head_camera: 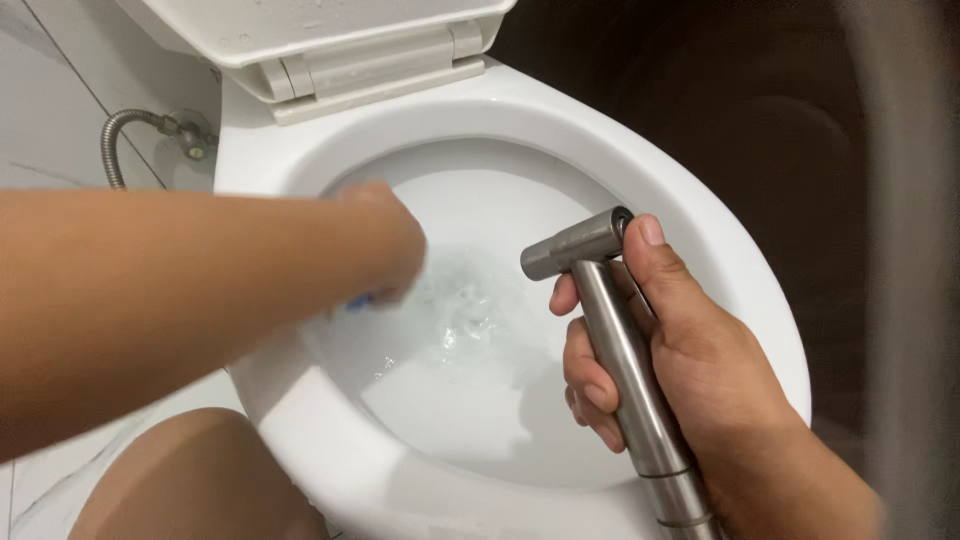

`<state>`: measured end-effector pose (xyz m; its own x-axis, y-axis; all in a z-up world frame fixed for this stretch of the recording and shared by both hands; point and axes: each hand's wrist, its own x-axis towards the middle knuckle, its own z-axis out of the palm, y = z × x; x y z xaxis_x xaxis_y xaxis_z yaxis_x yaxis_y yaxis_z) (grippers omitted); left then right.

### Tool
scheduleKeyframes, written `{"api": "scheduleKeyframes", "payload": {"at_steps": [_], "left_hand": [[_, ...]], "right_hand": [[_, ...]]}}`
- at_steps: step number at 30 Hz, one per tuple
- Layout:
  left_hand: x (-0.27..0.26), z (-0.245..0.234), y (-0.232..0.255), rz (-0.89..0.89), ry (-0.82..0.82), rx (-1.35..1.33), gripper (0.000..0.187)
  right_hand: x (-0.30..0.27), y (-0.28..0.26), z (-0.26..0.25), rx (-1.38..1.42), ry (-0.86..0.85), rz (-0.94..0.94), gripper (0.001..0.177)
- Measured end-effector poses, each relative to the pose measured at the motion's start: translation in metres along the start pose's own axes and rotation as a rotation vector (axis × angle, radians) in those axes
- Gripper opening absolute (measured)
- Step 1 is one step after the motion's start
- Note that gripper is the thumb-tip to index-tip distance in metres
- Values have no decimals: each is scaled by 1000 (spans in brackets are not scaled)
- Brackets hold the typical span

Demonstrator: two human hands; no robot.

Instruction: The person scrubs the inside of a toilet bowl with a blue brush while simultaneously rinsing it with a handheld bidet sprayer. They also wipe the underside of the toilet seat and lid with the brush.

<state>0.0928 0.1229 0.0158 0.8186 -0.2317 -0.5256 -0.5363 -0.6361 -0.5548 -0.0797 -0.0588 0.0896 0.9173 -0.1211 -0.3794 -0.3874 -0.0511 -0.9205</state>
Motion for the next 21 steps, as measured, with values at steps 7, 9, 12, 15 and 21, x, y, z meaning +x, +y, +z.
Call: {"api": "scheduleKeyframes", "payload": {"at_steps": [7,9,12,15,21], "left_hand": [[9,6,-12,-87,114,-42,53],[-3,12,-1,-25,54,-91,56],[-27,0,26,148,-84,-229,62],[-49,-23,57,330,-224,-398,67],[-51,-21,52,506,-359,-595,76]], "right_hand": [[5,2,-1,-18,-59,47,74],[10,1,5,-39,-166,49,74],[9,2,3,-91,-218,146,78],[15,4,-1,-139,-165,171,79],[16,-2,8,-164,-141,160,75]]}}
